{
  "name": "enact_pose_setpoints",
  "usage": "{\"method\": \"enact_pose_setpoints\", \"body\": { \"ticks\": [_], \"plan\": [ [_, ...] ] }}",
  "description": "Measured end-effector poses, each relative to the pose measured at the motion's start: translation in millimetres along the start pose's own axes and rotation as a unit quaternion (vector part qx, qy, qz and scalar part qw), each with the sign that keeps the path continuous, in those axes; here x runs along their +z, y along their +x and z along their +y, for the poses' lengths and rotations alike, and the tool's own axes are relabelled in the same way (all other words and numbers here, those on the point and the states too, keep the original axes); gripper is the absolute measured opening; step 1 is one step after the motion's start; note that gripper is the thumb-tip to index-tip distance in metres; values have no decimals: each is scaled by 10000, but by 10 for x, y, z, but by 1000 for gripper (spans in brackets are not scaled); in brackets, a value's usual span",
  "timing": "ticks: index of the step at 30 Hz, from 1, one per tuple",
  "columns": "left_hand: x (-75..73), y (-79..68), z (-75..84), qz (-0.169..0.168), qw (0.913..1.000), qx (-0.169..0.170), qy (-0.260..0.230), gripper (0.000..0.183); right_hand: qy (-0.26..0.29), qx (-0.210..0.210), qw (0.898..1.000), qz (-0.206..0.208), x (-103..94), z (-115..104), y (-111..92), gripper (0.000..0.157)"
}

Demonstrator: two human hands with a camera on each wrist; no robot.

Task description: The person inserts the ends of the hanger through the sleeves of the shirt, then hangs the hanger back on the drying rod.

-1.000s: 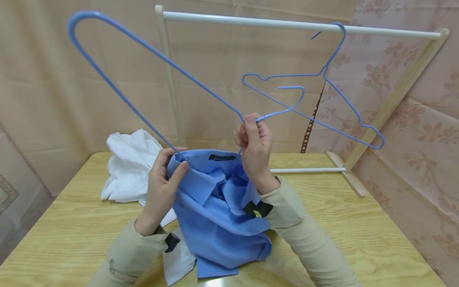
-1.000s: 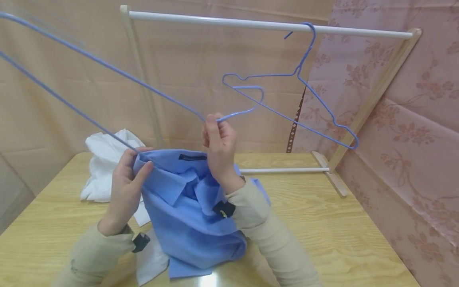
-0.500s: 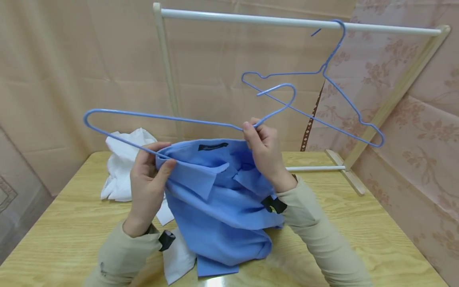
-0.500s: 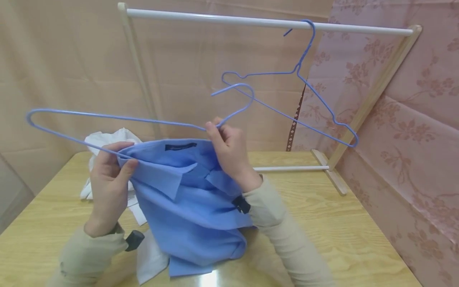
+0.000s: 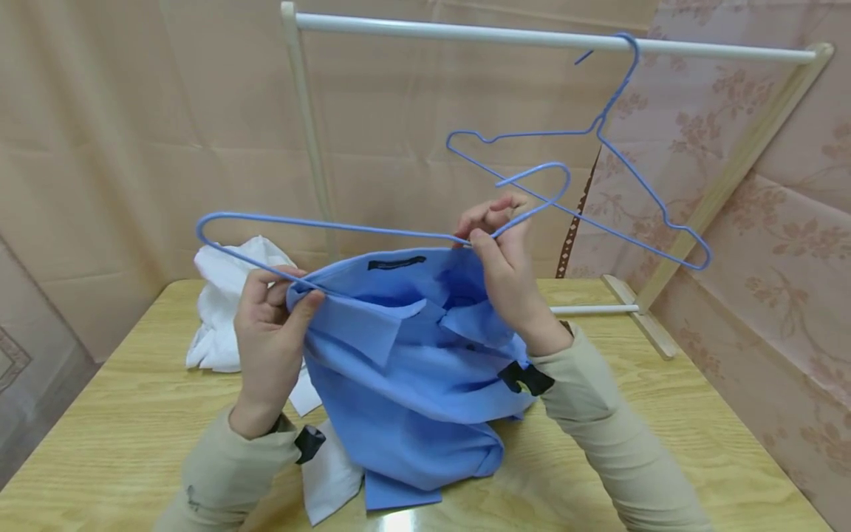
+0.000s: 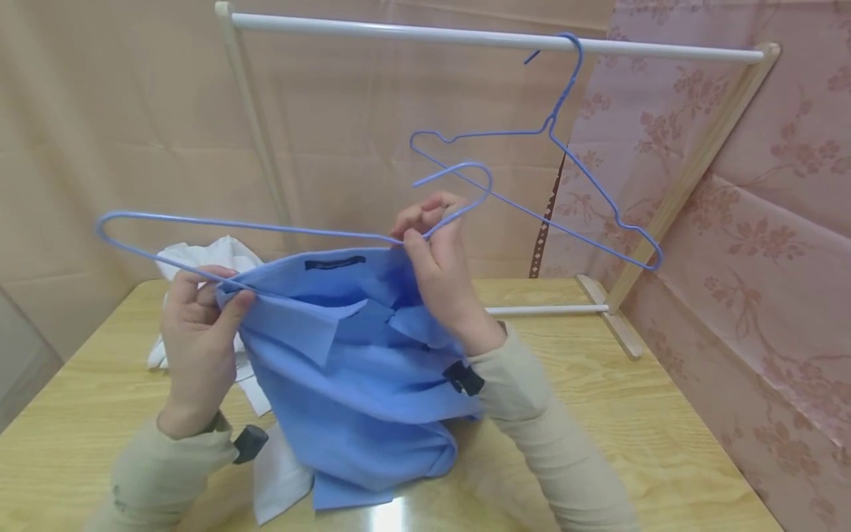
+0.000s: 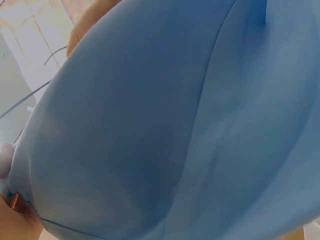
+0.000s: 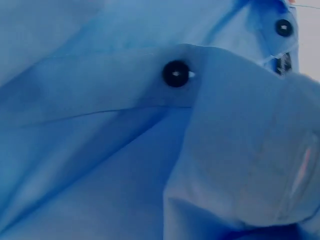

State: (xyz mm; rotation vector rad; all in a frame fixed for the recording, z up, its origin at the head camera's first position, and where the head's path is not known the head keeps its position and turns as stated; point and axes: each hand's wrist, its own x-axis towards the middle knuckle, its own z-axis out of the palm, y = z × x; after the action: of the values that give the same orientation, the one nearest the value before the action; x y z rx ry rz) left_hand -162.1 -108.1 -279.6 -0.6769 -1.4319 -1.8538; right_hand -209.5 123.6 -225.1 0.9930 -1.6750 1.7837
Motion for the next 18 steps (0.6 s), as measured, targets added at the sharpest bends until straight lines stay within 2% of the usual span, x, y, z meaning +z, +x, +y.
{"method": "enact_pose_setpoints", "body": {
  "ticks": [3,6,10,14,18],
  "plan": [
    [8,-8,-8,90,9998,123,120,21,227,53,9997,-54,-51,-33,26,30],
    [9,-17,-12,105,9990,235,361,16,366,285,9989,-79,-83,-63,31,31],
    [10,-28,-20,-27,9992,89,388,18,420,540,9975,-192,-79,-77,9,30],
    [18,-66,-48,-750,9964,-108,383,37,301,288,9991,120,-67,-91,-14,31],
    [28,-91,-104,-1527,9856,-144,708,73,338,-118,9963,778,-72,-149,-15,32]
  ]
}}
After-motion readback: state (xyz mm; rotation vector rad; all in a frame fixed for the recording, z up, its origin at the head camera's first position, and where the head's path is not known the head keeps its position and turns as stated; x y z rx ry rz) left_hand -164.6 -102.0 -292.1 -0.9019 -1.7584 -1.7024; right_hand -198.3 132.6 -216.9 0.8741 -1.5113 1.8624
